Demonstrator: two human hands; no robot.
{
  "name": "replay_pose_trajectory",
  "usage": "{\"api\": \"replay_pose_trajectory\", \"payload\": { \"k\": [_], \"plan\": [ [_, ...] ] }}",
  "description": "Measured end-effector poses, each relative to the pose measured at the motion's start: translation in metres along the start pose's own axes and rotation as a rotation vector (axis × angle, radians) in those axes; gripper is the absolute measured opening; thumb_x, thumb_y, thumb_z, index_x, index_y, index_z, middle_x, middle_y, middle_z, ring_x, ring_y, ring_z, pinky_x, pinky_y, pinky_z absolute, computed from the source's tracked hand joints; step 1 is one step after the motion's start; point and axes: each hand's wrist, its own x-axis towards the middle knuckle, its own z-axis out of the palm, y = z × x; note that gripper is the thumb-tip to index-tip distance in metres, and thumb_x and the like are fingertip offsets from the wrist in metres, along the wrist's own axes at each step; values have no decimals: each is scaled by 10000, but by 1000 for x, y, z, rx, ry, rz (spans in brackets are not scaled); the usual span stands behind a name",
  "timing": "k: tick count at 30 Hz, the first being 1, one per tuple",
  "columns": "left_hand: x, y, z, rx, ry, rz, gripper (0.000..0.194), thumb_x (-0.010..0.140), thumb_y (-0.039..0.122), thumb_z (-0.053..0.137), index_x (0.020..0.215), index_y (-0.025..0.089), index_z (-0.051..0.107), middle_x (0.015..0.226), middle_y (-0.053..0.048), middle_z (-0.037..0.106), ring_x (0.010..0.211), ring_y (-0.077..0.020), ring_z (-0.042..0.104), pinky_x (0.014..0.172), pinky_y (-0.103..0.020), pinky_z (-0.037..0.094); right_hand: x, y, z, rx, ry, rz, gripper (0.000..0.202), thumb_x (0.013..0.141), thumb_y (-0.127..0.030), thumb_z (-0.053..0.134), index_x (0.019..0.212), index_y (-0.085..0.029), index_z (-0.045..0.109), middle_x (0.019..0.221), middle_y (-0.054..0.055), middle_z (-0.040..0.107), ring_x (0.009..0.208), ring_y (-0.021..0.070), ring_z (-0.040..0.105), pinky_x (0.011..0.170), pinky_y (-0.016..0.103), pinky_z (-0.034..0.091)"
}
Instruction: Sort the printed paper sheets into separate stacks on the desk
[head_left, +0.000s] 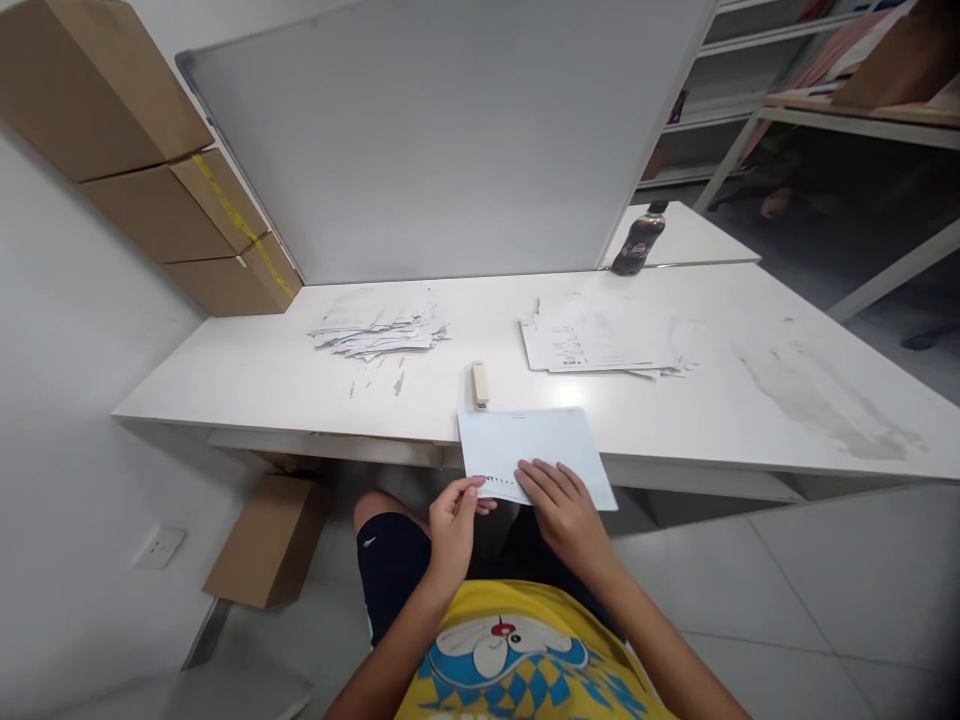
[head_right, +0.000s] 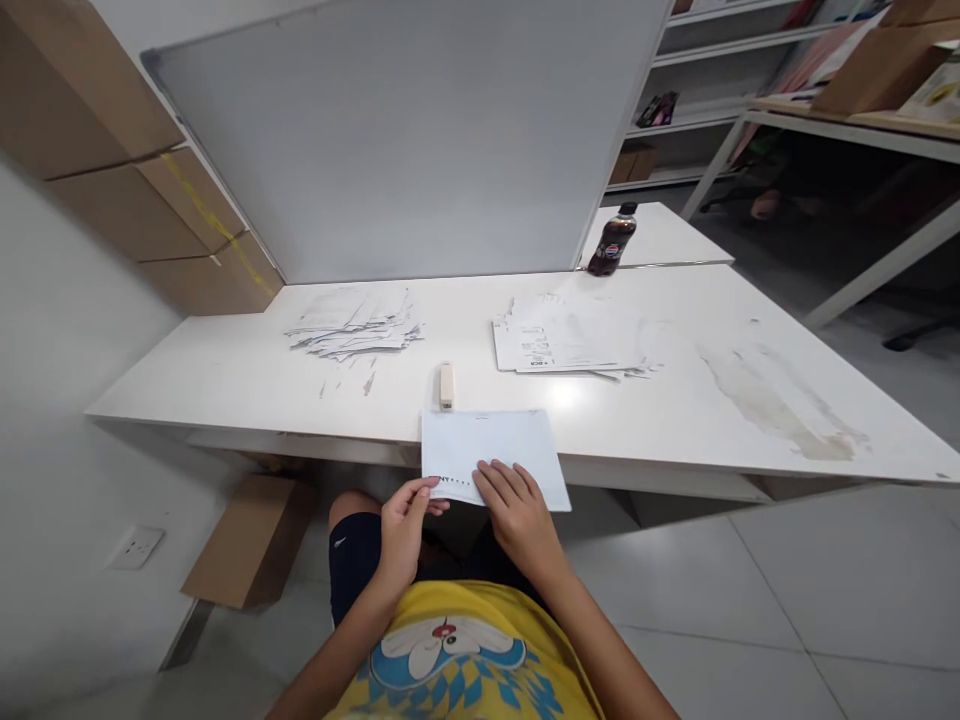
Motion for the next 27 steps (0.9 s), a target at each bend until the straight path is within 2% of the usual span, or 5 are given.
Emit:
{"api": "replay_pose_trajectory", "payload": {
  "k": [3,10,15,21,27],
  "plan": [
    [25,20,-19,156,-114,120,274,852,484,576,888,261,731,566,-26,645,515,-214,626,590,-387,562,8,22,-20,-94,123,1,738,878,-57,432,1517,-405,308,1186,-9,723,1087,231,670,917,435,499],
    [191,72,-64,716,469,439,316,914,269,428,1118,137,630,1215,-155,650,1236,-284,548,1102,-447,389,37,95,-55,-365,718,428,261,899,-372,511,1020,-300,731,1138,120,685,1251,376,488,993,617,379],
    [240,59,-56,1244,326,229,555,932,370,462,1389,56,468,1533,-216,374,1464,-375,247,1197,-546,170,93,142,-34,-238,508,651,402,941,-294,344,1090,-262,716,1315,128,590,1397,374,332,1100,692,194],
    [238,49,-58,1330,280,221,590,941,398,420,1425,62,449,1559,-206,336,1478,-373,218,1198,-537,180,110,205,0,-26,-138,613,363,854,-395,526,1131,-209,668,1365,174,565,1341,377,420,1096,636,286],
    [235,46,-54,1374,283,221,606,942,370,419,1438,23,430,1548,-240,335,1466,-410,224,1188,-558,172,154,187,28,92,-170,542,725,760,-652,646,1329,-210,566,1545,196,368,1466,418,222,1154,635,142]
  ]
}}
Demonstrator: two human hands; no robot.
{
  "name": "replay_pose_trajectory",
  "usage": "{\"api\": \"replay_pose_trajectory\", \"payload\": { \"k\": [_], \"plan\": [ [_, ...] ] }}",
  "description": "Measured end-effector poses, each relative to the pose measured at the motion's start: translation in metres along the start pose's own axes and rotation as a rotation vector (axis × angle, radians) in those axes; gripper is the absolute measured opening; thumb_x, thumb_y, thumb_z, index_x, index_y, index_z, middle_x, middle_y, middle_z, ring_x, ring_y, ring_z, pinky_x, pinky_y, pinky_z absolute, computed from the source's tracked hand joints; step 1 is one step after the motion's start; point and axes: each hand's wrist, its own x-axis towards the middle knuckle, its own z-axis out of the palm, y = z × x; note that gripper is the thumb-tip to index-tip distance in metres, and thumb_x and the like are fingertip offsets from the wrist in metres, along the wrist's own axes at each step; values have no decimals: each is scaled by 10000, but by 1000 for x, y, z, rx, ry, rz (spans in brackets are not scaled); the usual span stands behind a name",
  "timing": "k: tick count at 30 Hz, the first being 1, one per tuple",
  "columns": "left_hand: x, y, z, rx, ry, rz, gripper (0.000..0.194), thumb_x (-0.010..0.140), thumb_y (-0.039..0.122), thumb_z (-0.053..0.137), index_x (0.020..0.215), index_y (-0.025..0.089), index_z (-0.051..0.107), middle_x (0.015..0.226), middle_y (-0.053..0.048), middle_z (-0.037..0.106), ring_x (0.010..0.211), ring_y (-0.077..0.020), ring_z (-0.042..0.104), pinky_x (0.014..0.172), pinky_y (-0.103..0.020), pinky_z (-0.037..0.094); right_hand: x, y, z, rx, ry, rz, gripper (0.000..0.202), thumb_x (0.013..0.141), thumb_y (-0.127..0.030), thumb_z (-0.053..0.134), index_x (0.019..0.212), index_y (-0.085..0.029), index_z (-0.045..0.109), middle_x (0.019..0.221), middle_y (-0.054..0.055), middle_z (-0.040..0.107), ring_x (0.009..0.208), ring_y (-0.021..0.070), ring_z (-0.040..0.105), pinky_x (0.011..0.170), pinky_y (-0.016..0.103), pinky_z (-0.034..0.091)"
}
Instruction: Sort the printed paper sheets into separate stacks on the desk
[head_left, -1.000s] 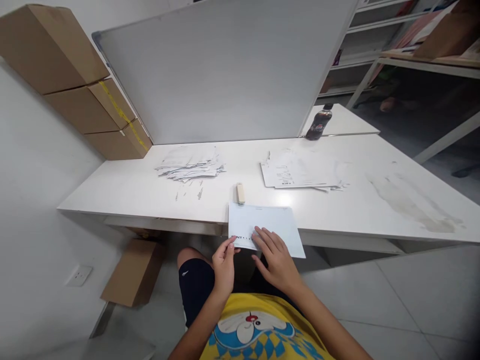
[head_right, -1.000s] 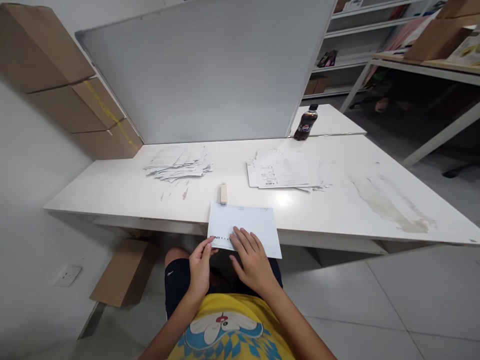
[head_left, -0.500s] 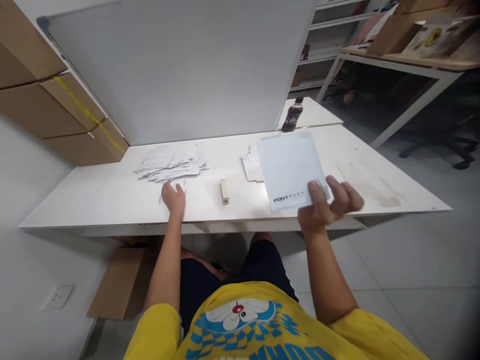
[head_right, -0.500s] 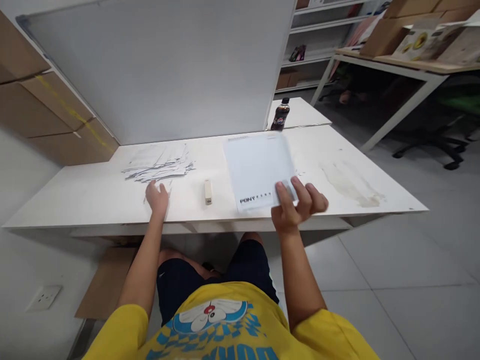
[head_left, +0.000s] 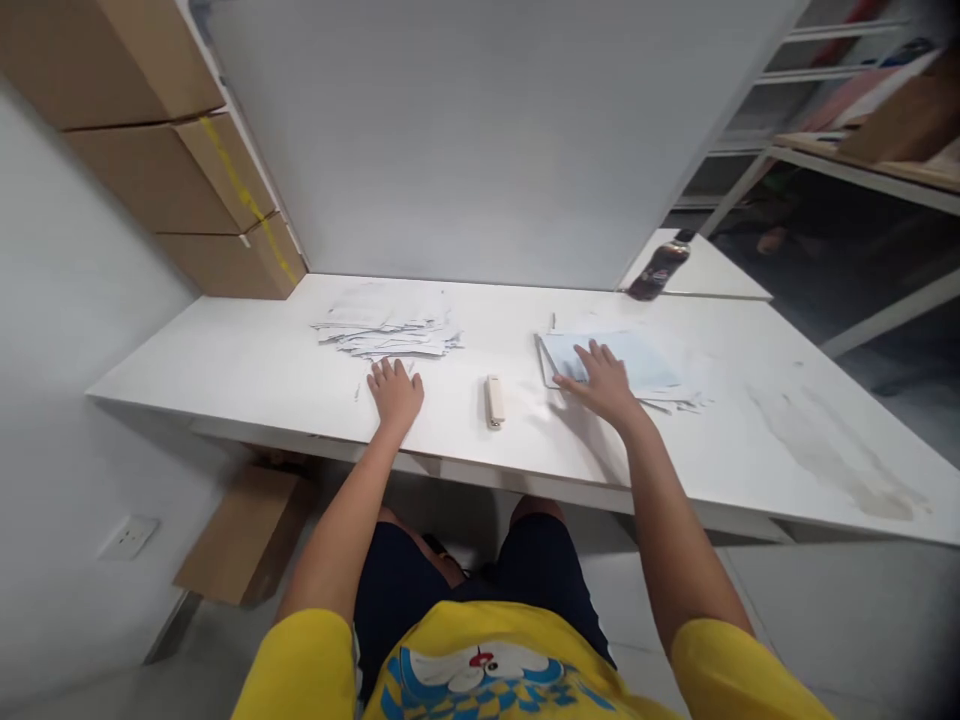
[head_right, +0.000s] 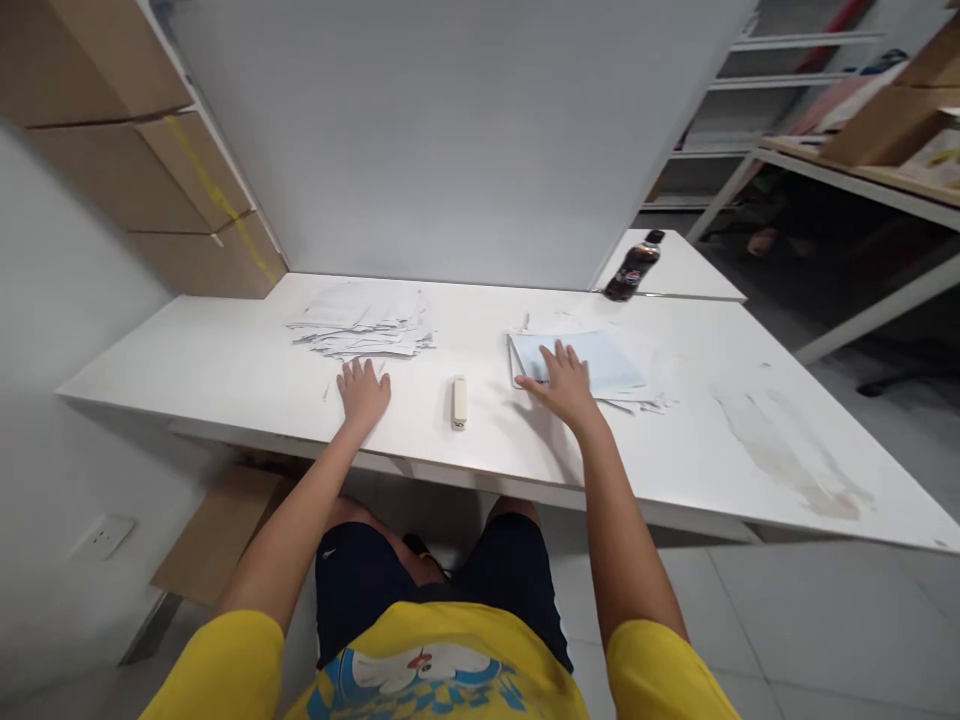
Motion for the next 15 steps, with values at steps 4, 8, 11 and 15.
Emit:
{"api": "replay_pose_trajectory", "payload": {
  "k": [4,8,11,15],
  "plan": [
    [-5,1,3,4,17,0,603,937,369,425,1434,27,440,1533,-247,356,1458,-413,240,1184,-554,178,38,-108,37,214,-108,-332,743,853,-638,551,1465,-236,422,1602,128,293,1480,320,247,1179,555,212],
    [-9,0,7,-14,57,-12,588,931,364,427,1419,38,466,1523,-233,382,1452,-404,251,1182,-544,183,81,-210,88,238,-230,-488,533,934,-451,508,1382,-163,527,1514,151,446,1406,277,396,1150,463,316],
    [-12,1,8,-25,59,-24,581,920,358,441,1413,53,478,1516,-220,398,1448,-388,264,1184,-535,186,109,-258,125,118,-270,-538,427,933,-287,491,1318,-125,579,1449,154,524,1340,282,460,1104,440,367],
    [-15,3,7,-46,53,-48,590,908,367,465,1419,73,476,1515,-197,408,1443,-374,274,1186,-521,190,130,-285,161,15,-356,-490,375,873,-225,546,1209,-88,639,1305,179,626,1192,301,551,995,410,434]
  ]
}}
